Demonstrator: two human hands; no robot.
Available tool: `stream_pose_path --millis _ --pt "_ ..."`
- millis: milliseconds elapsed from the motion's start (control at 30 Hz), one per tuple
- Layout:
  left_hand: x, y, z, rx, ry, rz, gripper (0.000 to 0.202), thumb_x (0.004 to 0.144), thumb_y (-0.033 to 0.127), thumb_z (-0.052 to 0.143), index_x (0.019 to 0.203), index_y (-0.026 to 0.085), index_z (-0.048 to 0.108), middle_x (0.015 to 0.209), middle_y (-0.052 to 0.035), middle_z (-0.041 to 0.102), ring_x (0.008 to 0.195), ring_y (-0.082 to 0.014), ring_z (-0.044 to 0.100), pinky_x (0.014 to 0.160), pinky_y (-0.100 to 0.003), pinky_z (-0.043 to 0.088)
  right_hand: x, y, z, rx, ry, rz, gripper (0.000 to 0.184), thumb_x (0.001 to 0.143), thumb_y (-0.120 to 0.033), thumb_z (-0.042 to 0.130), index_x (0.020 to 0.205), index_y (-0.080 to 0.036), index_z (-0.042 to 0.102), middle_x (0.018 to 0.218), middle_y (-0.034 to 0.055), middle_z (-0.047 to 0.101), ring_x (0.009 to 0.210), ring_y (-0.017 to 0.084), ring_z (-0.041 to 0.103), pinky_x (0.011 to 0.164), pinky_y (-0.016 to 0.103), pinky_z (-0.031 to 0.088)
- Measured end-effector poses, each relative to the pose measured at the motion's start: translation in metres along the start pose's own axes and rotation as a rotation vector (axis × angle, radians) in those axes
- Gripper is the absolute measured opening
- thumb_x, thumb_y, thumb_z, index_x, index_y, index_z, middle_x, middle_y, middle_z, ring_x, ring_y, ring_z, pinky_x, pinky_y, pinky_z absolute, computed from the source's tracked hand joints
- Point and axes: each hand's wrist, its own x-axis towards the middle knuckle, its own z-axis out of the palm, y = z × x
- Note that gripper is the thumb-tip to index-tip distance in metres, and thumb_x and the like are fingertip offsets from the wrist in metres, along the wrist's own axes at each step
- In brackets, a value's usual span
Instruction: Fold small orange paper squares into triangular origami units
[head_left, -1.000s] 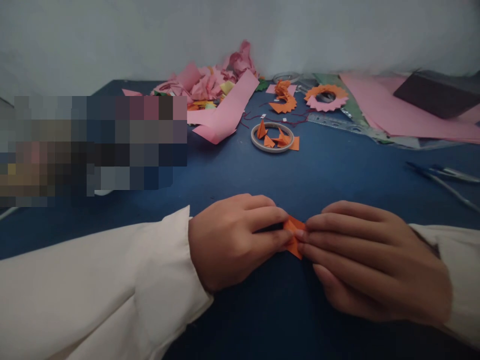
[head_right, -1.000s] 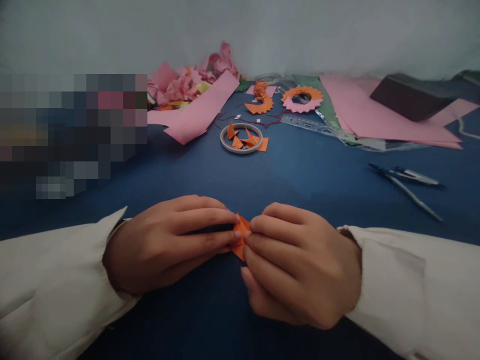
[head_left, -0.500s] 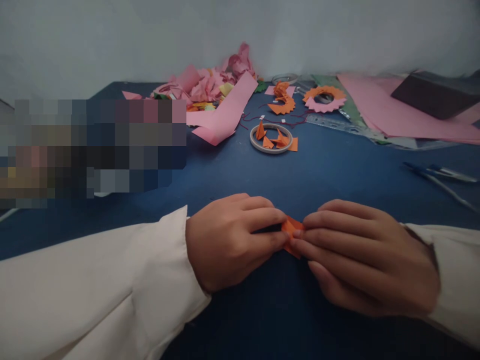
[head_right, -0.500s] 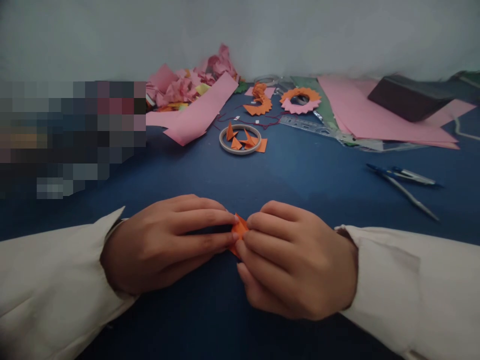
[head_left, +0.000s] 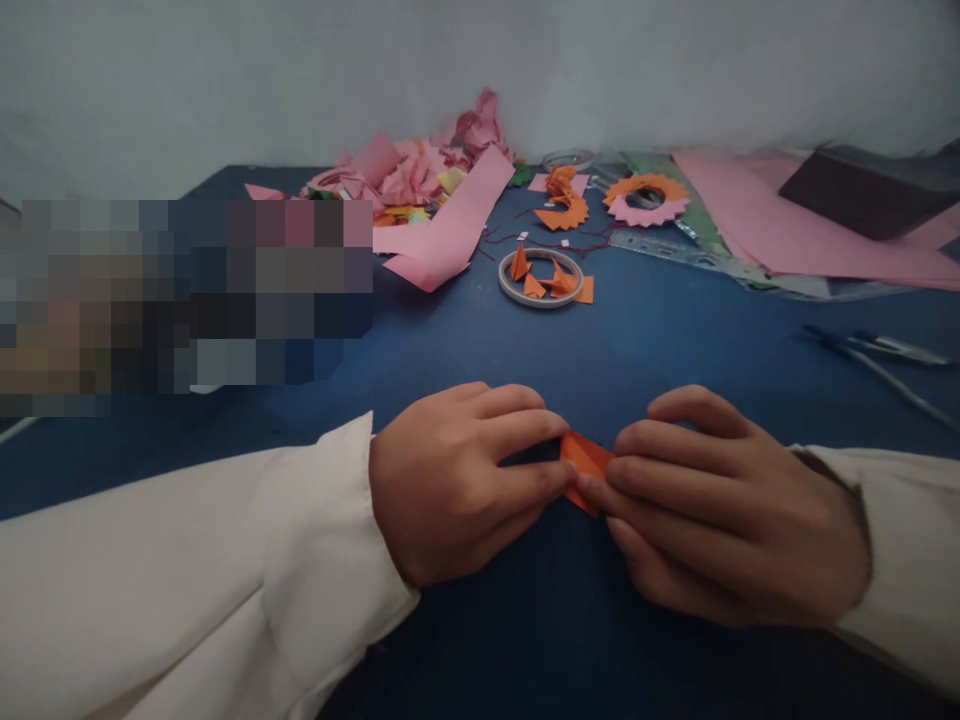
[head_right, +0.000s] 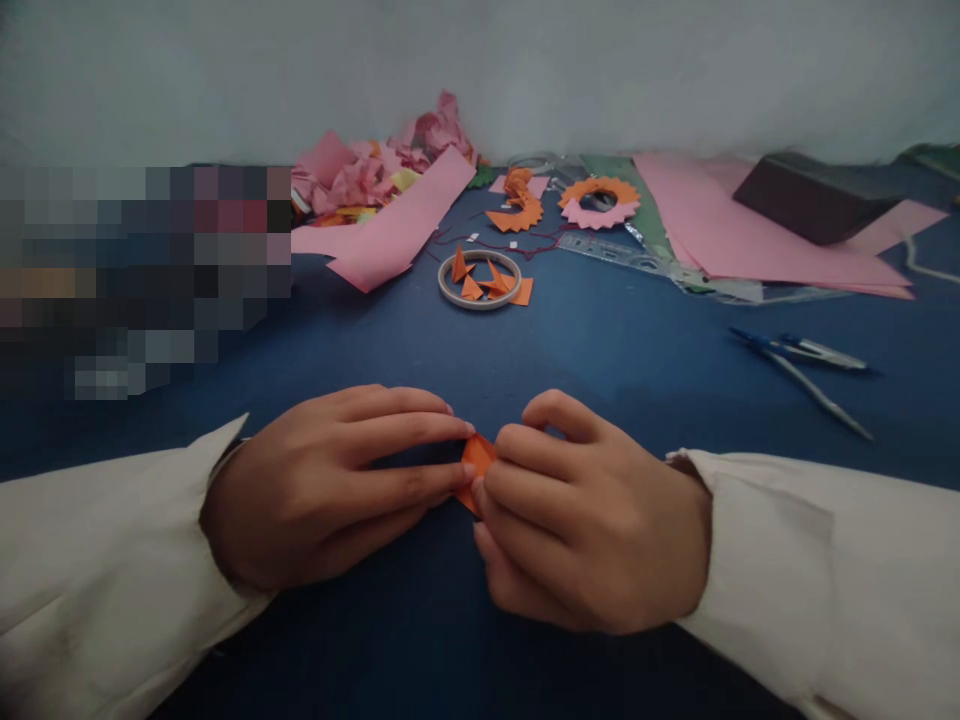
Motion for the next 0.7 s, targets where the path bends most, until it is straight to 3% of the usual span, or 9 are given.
stream_pose_path --millis 300,700 --pt "-0.0001 0.0037 -0.003 0.106 -0.03 0.046 0.019 0.089 0.018 0.048 0.099 0.015 0.065 0.105 -0.0009 0.069 0.099 -0.0213 0.059 0.071 -0.035 0.049 -0.001 0.0004 0.0007 0.002 0.002 -0.003 0.017 0.079 -0.013 0.053 0.062 -0.016 0.057 0.063 0.0019 0.063 0.065 0.015 0.055 0.066 0.035 0.043" --pt "-0.0013 0.0062 -0.0041 0.153 -0.026 -0.017 0.022 0.09 0.021 0.047 0.103 0.018 0.065 0.109 0.007 0.068 0.099 -0.0182 0.061 0.068 -0.034 0.044 -0.0013 0.001 0.0025 0.014 0.021 -0.006 0.016 0.079 -0.013 0.054 0.063 -0.015 0.058 0.062 0.0017 0.06 0.064 0.015 0.054 0.064 0.035 0.045"
